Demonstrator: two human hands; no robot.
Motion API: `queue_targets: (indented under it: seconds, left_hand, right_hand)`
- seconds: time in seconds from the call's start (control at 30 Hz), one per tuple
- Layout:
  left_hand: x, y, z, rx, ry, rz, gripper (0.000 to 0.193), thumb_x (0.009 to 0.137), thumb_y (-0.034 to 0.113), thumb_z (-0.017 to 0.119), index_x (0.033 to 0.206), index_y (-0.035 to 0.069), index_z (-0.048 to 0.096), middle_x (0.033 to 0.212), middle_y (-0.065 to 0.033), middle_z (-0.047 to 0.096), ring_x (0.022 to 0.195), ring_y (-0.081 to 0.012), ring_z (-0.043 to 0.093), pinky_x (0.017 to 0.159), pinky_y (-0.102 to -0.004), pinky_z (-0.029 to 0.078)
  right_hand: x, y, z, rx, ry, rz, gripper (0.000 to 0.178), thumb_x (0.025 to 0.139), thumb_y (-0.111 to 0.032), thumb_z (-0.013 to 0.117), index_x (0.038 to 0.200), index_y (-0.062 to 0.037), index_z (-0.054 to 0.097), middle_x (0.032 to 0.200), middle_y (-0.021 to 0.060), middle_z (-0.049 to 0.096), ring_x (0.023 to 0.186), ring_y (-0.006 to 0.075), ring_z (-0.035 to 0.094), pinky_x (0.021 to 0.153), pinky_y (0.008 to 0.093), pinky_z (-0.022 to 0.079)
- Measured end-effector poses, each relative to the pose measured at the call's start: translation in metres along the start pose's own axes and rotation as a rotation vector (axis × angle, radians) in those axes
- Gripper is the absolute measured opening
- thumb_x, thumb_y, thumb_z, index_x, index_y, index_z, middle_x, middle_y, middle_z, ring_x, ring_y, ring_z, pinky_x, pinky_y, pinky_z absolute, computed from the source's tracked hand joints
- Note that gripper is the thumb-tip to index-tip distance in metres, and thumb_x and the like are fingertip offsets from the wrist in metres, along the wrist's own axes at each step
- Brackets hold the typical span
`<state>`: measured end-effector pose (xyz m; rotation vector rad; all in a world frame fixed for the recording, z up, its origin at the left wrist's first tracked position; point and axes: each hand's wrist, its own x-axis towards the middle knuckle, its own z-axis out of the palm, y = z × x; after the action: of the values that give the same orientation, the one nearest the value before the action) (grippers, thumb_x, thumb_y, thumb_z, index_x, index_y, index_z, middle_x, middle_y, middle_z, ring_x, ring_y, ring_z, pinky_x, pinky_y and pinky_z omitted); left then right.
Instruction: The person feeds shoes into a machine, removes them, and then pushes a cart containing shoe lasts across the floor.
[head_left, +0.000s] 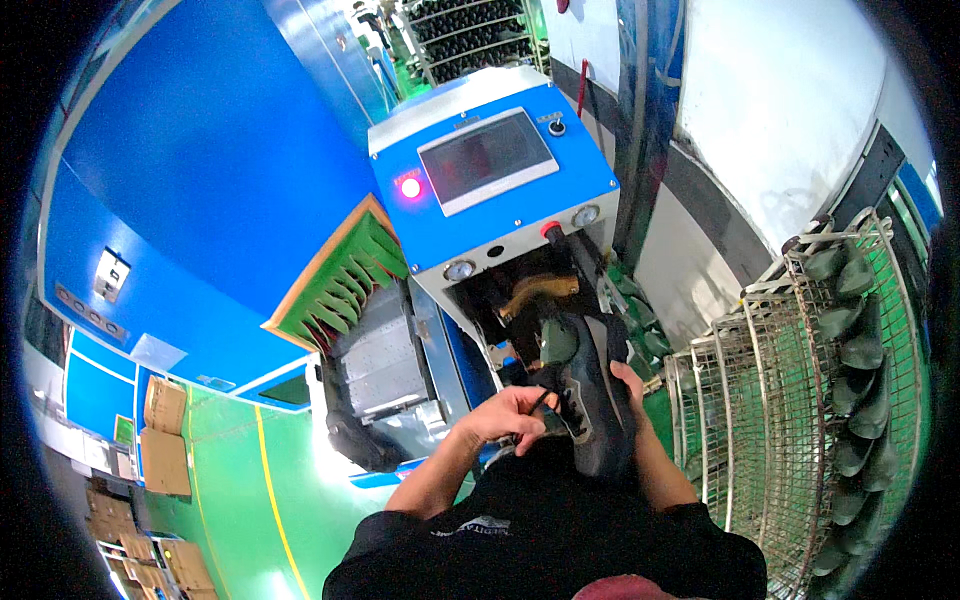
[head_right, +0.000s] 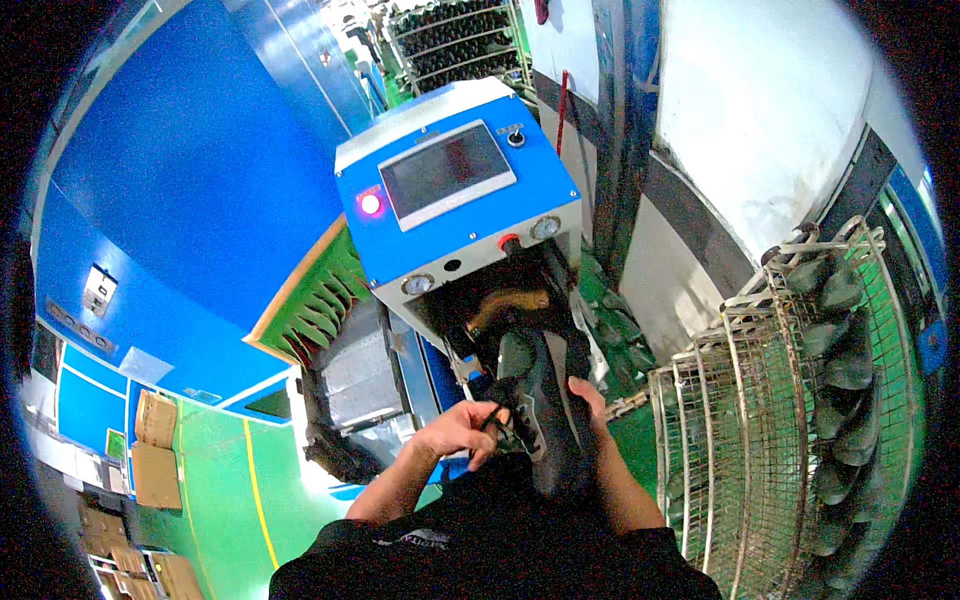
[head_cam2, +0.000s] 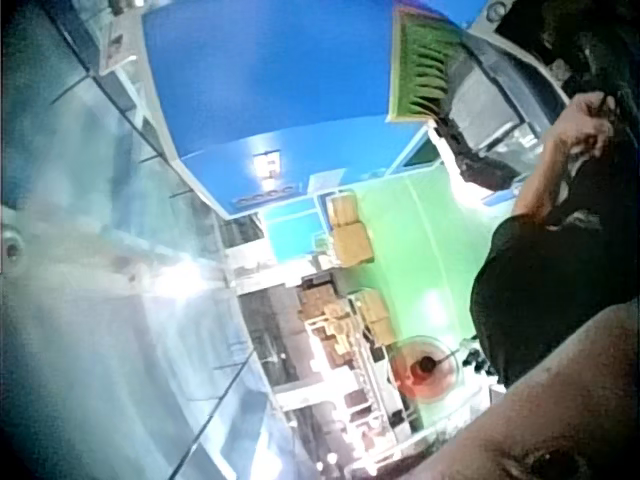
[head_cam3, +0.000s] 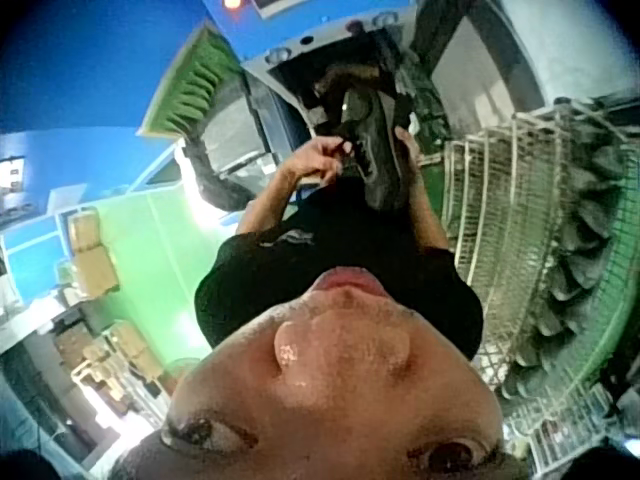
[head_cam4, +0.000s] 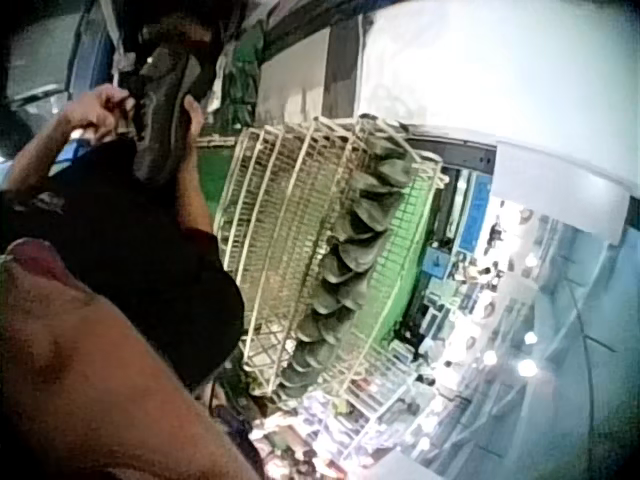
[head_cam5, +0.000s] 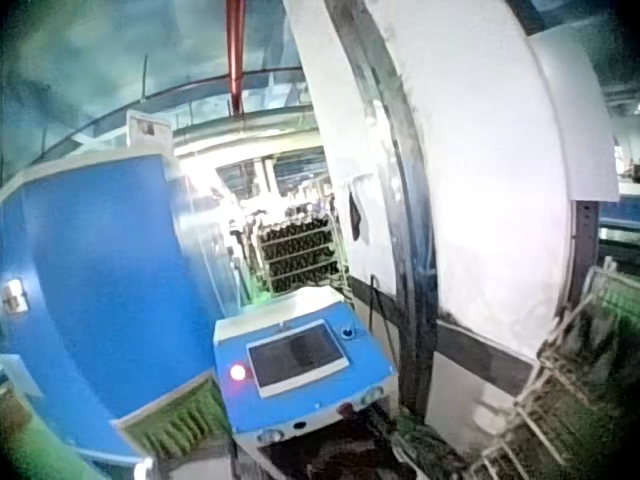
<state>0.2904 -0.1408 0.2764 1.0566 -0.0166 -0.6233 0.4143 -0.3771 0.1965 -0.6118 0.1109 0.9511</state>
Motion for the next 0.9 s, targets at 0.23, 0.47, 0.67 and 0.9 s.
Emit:
queue_targets:
  seconds: [0.23, 0.47, 0.67, 0.9]
  left_hand:
    - [0.017, -0.021, 0.036, -0.511, -0.049, 0.341, 0.091, 0.082, 0.054, 0.075, 0.148, 0.004, 0.036, 0.091, -0.0204, 0.071, 0.064, -0.0283, 0.071, 0.055, -0.0303, 0.057]
    - [-0.011, -0.015, 0.032, 0.827, 0.176, 0.200, 0.044, 0.087, 0.031, 0.076, 0.124, 0.009, 0.066, 0.070, -0.0115, 0.061, 0.063, -0.0222, 0.060, 0.062, -0.0378, 0.047]
    - [0.011, -0.025, 0.005, 0.050, 0.847, 0.297, 0.026, 0.099, 0.029, 0.062, 0.108, 0.004, 0.065, 0.079, -0.0030, 0.064, 0.063, -0.0149, 0.057, 0.059, -0.0322, 0.048]
    - [0.025, -0.082, -0.017, -0.152, 0.508, 0.126, 0.036, 0.097, 0.039, 0.065, 0.107, 0.006, 0.061, 0.091, -0.0009, 0.063, 0.082, -0.0113, 0.067, 0.065, -0.0267, 0.050]
  right_hand:
    - [-0.002, -0.009, 0.011, 0.144, -0.059, 0.040, 0.049, 0.096, -0.037, 0.050, 0.123, 0.0036, 0.061, 0.109, 0.0191, 0.071, 0.089, 0.0296, 0.071, 0.080, 0.0394, 0.060]
    - [-0.011, 0.006, -0.034, 0.026, 0.166, -0.022, 0.039, 0.098, -0.030, 0.054, 0.118, 0.0007, 0.064, 0.104, 0.0141, 0.073, 0.085, 0.0248, 0.072, 0.076, 0.0366, 0.059]
    - [0.010, 0.002, -0.002, 0.004, 0.184, -0.011, 0.035, 0.096, -0.025, 0.059, 0.120, -0.0011, 0.064, 0.107, 0.0132, 0.073, 0.087, 0.0248, 0.071, 0.076, 0.0373, 0.060]
    - [0.010, -0.035, -0.001, -0.408, 0.336, -0.064, 0.052, 0.085, -0.013, 0.070, 0.133, 0.0007, 0.056, 0.112, 0.0118, 0.069, 0.093, 0.0236, 0.069, 0.084, 0.0344, 0.056]
